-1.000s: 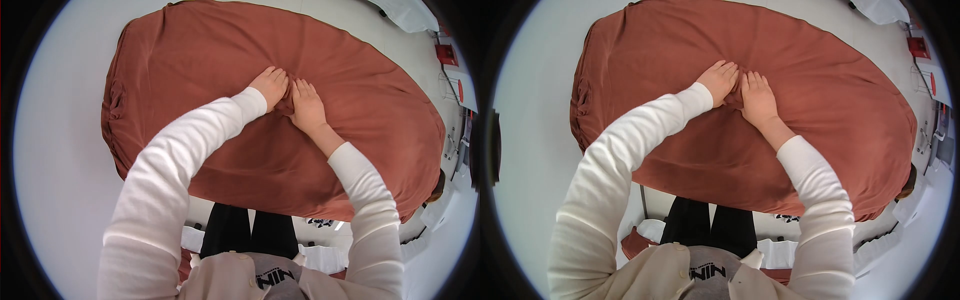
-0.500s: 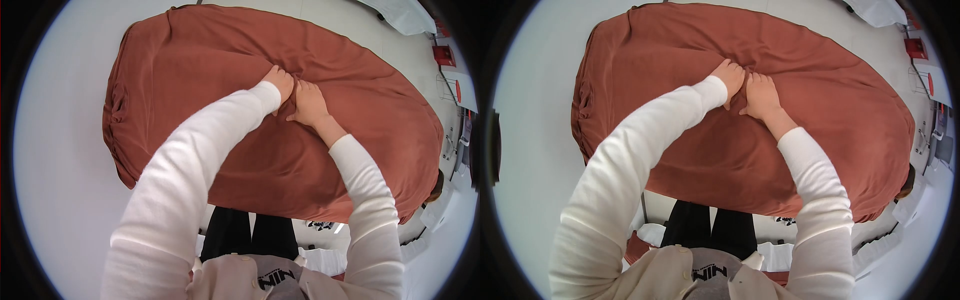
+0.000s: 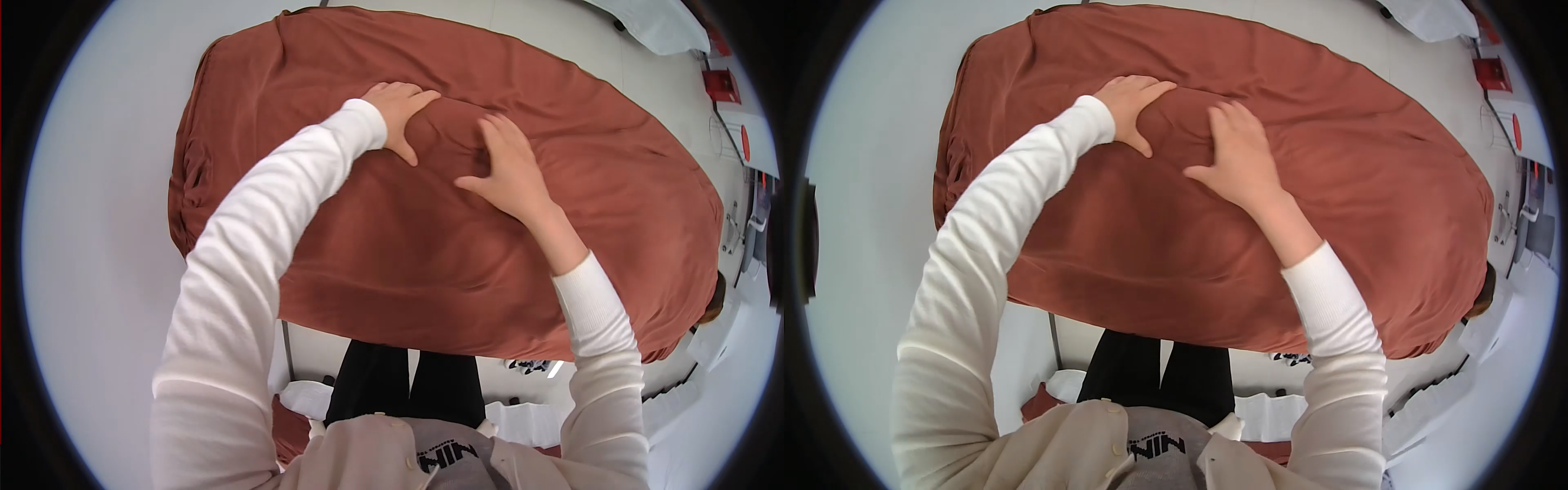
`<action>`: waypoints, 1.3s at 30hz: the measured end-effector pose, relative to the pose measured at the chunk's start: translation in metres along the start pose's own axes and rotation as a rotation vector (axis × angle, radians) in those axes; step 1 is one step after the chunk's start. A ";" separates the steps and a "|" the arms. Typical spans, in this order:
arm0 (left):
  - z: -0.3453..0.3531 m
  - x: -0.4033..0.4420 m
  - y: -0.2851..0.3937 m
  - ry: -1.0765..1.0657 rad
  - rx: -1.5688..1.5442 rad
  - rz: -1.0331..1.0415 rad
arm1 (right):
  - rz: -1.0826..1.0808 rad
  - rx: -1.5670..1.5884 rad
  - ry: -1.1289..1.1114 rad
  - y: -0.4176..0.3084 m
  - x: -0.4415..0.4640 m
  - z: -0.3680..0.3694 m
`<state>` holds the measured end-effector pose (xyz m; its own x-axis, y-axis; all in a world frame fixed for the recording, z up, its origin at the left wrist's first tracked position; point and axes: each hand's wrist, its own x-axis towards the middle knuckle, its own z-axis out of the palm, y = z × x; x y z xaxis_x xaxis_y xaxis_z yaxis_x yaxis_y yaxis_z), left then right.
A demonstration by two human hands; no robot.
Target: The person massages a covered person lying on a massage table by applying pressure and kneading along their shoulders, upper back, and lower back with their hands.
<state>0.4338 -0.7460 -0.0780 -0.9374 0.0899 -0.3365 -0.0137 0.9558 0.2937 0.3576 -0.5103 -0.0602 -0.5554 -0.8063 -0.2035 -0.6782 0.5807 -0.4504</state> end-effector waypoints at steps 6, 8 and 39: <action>0.022 0.023 -0.007 0.001 0.016 0.057 | -0.020 -0.146 -0.034 -0.005 0.066 0.066; 0.014 0.042 0.006 -0.100 0.030 -0.029 | 0.015 -0.101 -0.132 0.007 0.072 0.052; -0.008 0.060 0.078 -0.159 0.179 0.004 | 0.068 -0.051 0.119 0.045 0.023 0.030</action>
<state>0.3741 -0.6682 -0.0680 -0.8707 0.1235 -0.4760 0.0655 0.9885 0.1365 0.3295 -0.5061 -0.1113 -0.6519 -0.7478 -0.1258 -0.6591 0.6407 -0.3937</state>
